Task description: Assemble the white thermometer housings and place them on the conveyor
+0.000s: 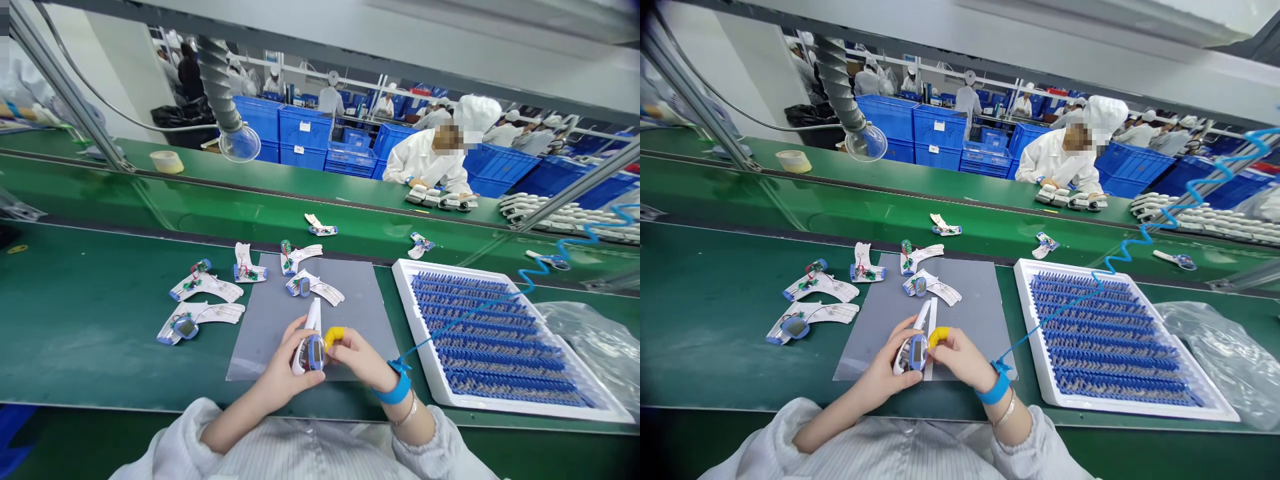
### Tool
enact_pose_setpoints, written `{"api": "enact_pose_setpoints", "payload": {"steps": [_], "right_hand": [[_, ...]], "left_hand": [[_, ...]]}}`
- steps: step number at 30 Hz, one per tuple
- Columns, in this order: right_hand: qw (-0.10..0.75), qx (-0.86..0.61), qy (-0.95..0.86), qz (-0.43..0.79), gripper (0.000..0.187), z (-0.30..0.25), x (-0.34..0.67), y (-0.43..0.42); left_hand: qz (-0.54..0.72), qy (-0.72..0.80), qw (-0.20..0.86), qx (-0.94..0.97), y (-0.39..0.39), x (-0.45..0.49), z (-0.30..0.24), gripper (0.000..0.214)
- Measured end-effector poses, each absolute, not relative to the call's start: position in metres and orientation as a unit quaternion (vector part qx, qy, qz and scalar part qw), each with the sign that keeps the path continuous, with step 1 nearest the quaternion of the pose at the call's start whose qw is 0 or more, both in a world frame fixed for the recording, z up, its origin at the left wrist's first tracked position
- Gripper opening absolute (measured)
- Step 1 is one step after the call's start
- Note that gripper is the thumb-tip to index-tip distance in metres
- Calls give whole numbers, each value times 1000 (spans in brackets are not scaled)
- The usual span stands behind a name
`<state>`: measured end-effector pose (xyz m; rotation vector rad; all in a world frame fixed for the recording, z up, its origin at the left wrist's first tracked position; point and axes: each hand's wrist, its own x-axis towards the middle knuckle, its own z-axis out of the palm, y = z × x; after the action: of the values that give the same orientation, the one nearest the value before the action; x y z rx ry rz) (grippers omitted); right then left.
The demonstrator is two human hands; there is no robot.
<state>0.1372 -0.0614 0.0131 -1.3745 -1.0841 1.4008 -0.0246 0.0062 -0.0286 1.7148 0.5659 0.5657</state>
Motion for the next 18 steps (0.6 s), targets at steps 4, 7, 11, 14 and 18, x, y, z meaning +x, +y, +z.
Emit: {"api": "enact_pose_setpoints", "payload": {"steps": [4,7,11,14,18], "right_hand": [[474,-502,-354,631,21,5,137,-65],[479,-483,-367,634,28,1,134,-66],[478,-471,-360,648,34,-1,129,-66],[484,-468,-354,649,34,0,125,-67],[484,-458,-339,665,35,-4,125,-69]], "left_hand": [[240,236,591,733,8,-24,-33,54],[248,283,553,743,6,-25,-31,61],[235,292,515,771,1,-24,-27,64],[232,260,492,798,-1,-23,-25,54],[227,224,478,818,-1,-22,-25,50]]}}
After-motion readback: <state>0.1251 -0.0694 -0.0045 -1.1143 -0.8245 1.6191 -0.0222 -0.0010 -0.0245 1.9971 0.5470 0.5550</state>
